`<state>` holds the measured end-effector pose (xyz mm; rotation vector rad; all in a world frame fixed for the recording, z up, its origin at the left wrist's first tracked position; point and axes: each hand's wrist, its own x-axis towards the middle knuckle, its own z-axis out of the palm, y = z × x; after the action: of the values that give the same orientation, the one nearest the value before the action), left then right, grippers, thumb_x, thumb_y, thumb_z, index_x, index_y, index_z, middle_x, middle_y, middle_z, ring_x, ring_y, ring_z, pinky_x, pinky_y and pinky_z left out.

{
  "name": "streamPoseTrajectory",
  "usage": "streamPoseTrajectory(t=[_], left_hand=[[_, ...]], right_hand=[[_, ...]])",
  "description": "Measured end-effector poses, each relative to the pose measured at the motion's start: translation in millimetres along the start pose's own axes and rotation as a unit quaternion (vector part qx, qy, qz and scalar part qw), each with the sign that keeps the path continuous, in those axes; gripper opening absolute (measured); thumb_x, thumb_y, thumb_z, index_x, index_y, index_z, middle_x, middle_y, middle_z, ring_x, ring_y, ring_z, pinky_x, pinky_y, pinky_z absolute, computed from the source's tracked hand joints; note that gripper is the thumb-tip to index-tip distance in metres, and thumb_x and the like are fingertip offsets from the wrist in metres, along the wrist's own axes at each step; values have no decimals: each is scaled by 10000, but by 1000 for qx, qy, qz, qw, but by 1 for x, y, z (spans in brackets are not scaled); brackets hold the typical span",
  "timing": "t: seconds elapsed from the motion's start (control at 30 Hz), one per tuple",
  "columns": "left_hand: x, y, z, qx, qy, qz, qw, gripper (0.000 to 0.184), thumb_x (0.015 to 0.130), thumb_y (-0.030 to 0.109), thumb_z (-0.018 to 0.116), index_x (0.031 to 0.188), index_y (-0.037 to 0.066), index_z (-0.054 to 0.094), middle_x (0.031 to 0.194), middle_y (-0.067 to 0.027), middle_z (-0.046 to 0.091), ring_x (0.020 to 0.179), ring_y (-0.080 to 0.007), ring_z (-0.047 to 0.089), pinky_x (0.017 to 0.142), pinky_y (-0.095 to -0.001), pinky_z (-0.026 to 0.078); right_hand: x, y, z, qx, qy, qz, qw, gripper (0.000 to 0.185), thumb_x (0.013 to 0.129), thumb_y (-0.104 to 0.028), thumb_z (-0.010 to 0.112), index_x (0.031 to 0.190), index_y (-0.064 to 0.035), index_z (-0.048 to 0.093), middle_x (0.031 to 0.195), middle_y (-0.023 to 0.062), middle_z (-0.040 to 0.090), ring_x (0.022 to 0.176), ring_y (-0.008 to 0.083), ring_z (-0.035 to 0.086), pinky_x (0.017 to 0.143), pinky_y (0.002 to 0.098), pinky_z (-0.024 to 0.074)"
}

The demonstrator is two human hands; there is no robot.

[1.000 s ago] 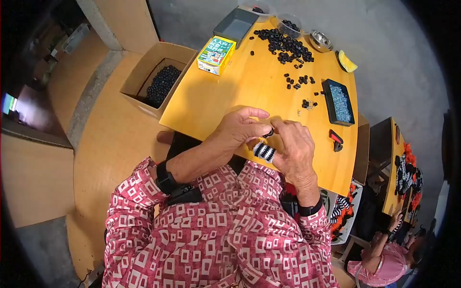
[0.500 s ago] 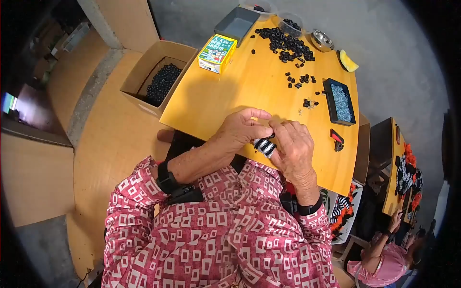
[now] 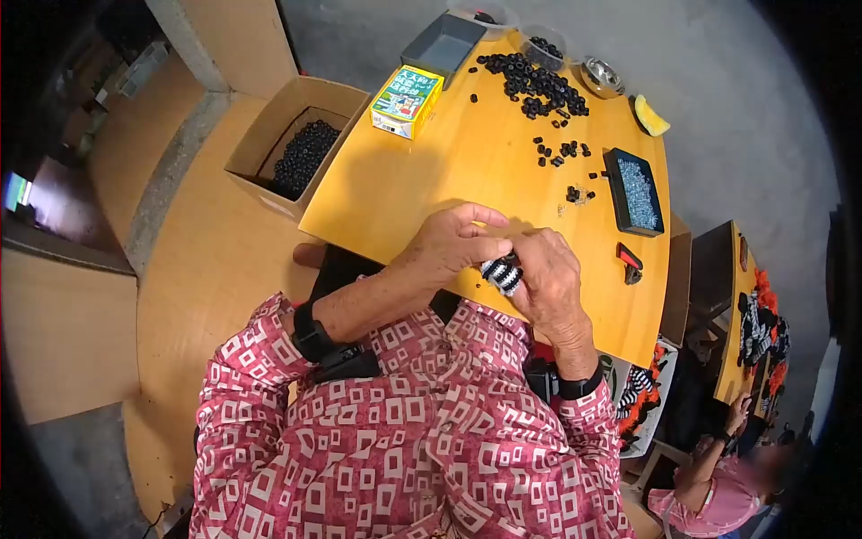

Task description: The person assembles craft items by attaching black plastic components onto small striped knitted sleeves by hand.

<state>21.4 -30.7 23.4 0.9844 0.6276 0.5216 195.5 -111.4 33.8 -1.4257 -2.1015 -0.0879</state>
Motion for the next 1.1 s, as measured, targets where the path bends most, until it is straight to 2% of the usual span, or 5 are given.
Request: streamPoseTrajectory(t=[0.43,0.57,0.63,0.83,1.1], left_hand=[[10,-15,3,139,32,182,973,382,959,255,621,1181,-55,592,977,-81,666,902,-127,627,812,-284,508],[8,-15,7,136,-9,175,975,393,991,298,581,1174,-49,594,1000,-81,660,943,-127,615,847,-279,492],[8,-15,9,98,-63,133,984,444,1053,331,445,1237,-52,571,1148,-102,612,1132,-158,555,1012,-307,422],[2,-12,13,84,-64,134,985,520,1071,392,354,1232,-54,569,1127,-108,616,1100,-168,574,1015,-311,420],[1,-19,20,59,-64,126,988,547,1073,413,332,1234,-58,560,1128,-111,613,1086,-164,575,1002,-297,428]], right_hand=[[4,-5,0,22,19,-3,1000,256,668,15,657,916,5,594,765,152,555,721,354,569,673,431,481],[4,-6,10,67,23,-11,997,216,703,16,641,916,10,602,790,162,572,731,357,581,681,427,494],[5,-6,15,91,22,-6,996,211,713,18,634,921,13,605,805,168,583,745,361,591,692,429,501],[4,-11,23,121,7,-11,993,223,735,9,623,958,21,625,864,191,625,838,382,637,743,424,525],[-3,-9,27,150,27,-15,988,165,752,-46,655,910,-7,632,794,150,611,744,357,618,668,396,497]])
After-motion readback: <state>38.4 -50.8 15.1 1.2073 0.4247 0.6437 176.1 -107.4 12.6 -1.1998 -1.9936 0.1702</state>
